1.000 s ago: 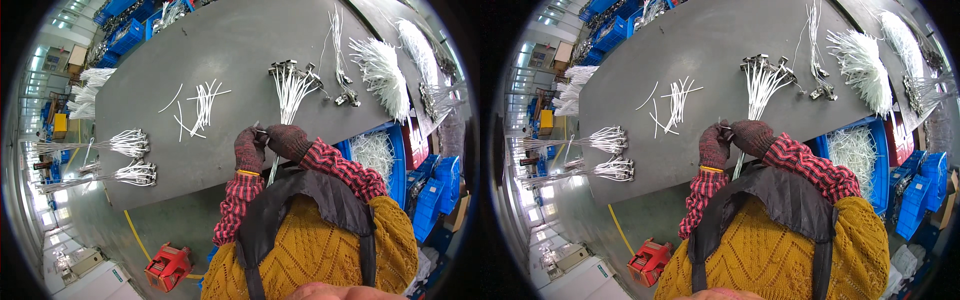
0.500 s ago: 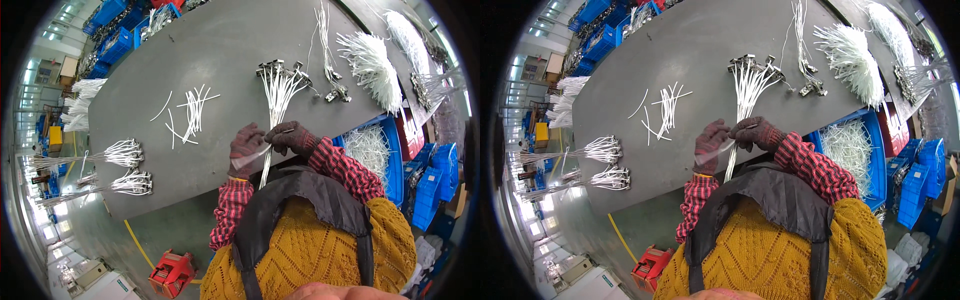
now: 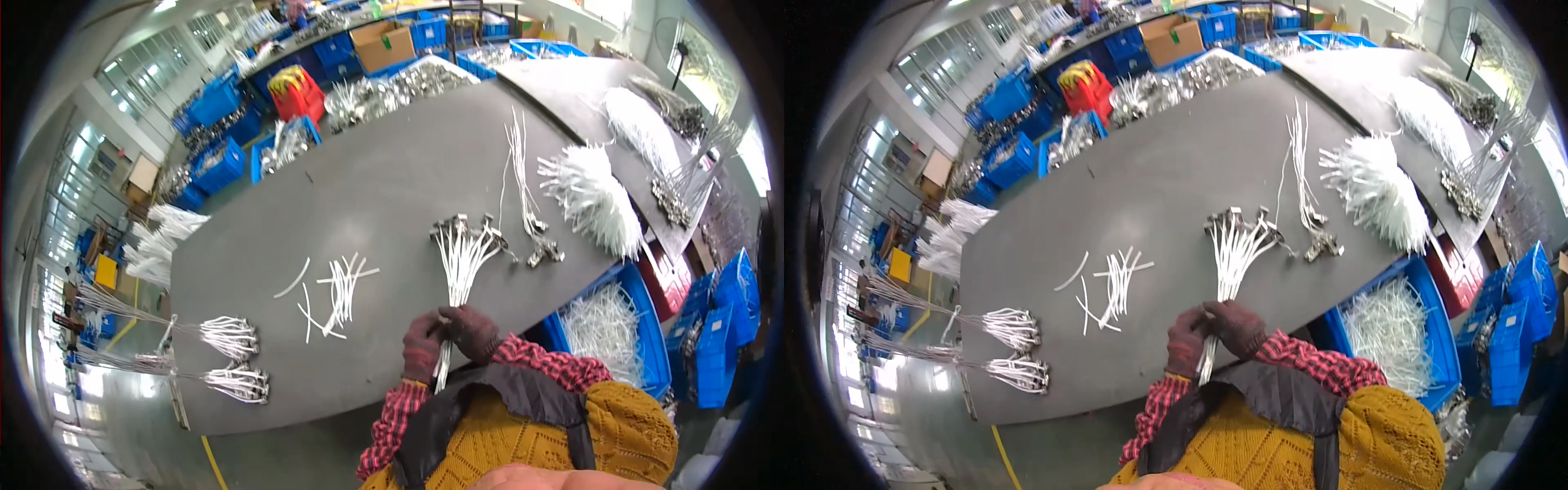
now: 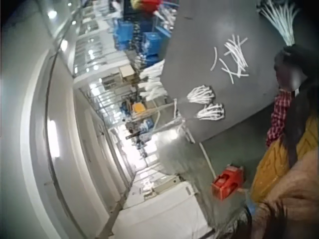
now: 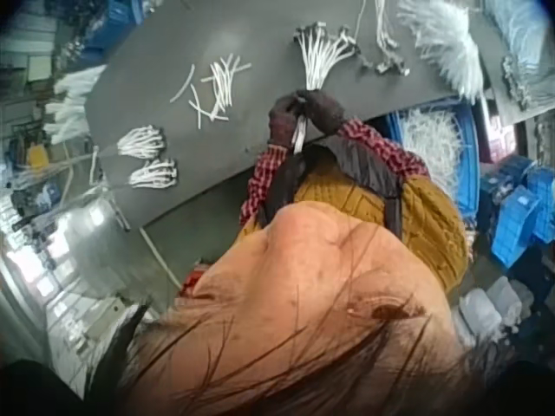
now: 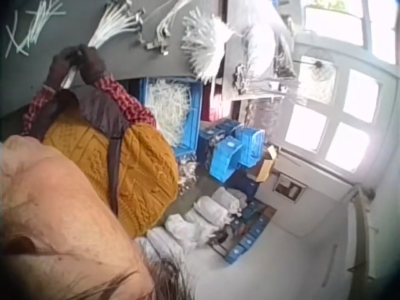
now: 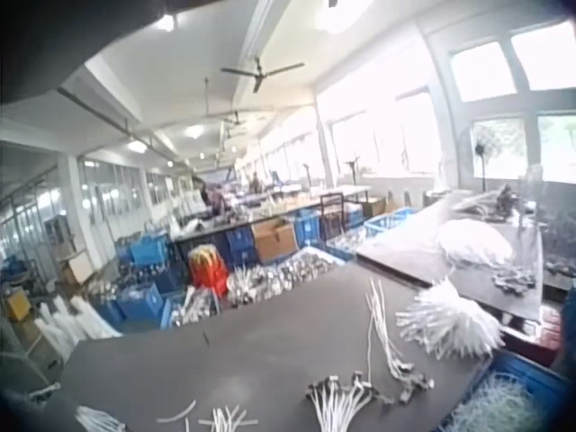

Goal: Organizing and bundling groups of white electrical wires using a guide fixture at a workbench.

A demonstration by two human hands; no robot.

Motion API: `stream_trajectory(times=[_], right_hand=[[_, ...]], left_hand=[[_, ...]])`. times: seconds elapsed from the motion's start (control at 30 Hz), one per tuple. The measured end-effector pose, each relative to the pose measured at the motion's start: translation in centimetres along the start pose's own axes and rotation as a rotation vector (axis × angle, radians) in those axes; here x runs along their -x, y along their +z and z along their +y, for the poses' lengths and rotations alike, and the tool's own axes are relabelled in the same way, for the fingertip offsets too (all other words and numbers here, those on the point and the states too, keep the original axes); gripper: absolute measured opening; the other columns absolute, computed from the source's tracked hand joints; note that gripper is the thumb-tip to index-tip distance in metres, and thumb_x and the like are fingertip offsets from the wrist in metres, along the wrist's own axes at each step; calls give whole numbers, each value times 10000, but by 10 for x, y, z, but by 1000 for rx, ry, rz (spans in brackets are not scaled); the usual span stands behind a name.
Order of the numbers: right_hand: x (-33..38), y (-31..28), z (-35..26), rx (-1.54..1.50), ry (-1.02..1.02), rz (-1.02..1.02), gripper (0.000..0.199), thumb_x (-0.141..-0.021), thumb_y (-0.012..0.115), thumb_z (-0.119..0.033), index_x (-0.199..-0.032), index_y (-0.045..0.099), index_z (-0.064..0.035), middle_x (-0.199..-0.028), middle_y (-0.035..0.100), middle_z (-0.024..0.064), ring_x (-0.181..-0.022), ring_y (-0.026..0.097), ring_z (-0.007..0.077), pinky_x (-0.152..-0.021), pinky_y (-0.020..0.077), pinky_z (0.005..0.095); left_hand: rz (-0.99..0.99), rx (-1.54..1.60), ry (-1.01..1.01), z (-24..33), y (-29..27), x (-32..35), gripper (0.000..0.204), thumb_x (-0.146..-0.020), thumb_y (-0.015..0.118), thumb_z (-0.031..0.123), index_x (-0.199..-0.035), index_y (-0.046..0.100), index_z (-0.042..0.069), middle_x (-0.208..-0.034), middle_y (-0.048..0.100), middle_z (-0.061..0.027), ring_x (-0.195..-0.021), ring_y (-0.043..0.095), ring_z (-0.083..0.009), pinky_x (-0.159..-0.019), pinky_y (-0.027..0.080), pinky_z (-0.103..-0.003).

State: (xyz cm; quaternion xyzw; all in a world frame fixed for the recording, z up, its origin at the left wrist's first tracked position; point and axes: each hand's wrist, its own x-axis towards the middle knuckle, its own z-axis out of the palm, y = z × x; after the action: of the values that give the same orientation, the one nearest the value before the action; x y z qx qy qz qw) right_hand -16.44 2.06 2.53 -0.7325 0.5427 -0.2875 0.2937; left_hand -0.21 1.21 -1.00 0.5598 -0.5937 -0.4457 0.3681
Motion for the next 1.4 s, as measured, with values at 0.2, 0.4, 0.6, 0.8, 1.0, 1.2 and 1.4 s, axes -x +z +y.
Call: stream_trajectory(times=[0.2, 0.4, 0.6, 0.8, 1.0, 1.2, 1.4], right_hand=[[-2, -7, -2, 78, 54, 4, 310, -894, 585, -159, -1194, 612, -90, -1114, 634, 213, -1014, 645, 396, -821, 536, 439], [-6, 0, 23, 340, -65, 36, 152, -855, 643, -203, -956, 677, -94, -1090, 641, 192, -953, 661, 386, -750, 545, 466], [-8, -12, 13, 286, 171, 14, 205, -824, 688, -303, -899, 703, -113, -918, 660, 133, -874, 665, 357, -729, 536, 478], [-12, -13, 29, 219, -39, -27, 226, -833, 674, -319, -919, 719, -115, -909, 664, 138, -886, 667, 350, -727, 538, 470], [3, -20, 32, 181, -94, -110, 183, -849, 665, -279, -955, 685, -130, -944, 669, 124, -860, 669, 344, -720, 546, 457], [25, -31, 33, 427, 69, -436, 181, -807, 655, -193, -980, 695, -165, -945, 667, 125, -927, 674, 340, -725, 552, 479], [53, -27, 111, 107, -94, -220, 226, -853, 616, -240, -1021, 707, -119, -985, 665, 150, -949, 646, 338, -837, 521, 435]], left_hand=[[-45, 202, -66, 20, -4, 2, 224, -858, 717, 132, -1016, 713, -28, -1160, 662, -188, -1075, 645, -297, -930, 515, -360], [-100, 34, 107, 2, -4, -2, 225, -902, 666, 168, -1020, 716, -17, -1132, 677, -176, -1044, 655, -276, -910, 518, -347], [-185, 373, -110, 27, 2, 1, 282, -962, 631, 207, -1171, 681, 25, -991, 693, -90, -900, 655, -154, -818, 528, -273], [-135, 547, -236, 3, 12, 0, 292, -938, 655, 158, -1174, 679, -12, -1047, 705, -118, -936, 650, -155, -842, 519, -282], [10, 283, -60, 9, 16, 6, 227, -913, 669, 120, -1083, 686, -31, -1185, 655, -165, -988, 671, -220, -891, 545, -309], [315, -155, 68, -33, 14, 10, 150, -905, 623, 119, -963, 689, -3, -1188, 629, -197, -1052, 641, -322, -896, 539, -403], [89, 151, -238, -6, 33, 1, 178, -874, 663, 163, -973, 650, 16, -1048, 660, -188, -969, 666, -313, -783, 553, -396]])
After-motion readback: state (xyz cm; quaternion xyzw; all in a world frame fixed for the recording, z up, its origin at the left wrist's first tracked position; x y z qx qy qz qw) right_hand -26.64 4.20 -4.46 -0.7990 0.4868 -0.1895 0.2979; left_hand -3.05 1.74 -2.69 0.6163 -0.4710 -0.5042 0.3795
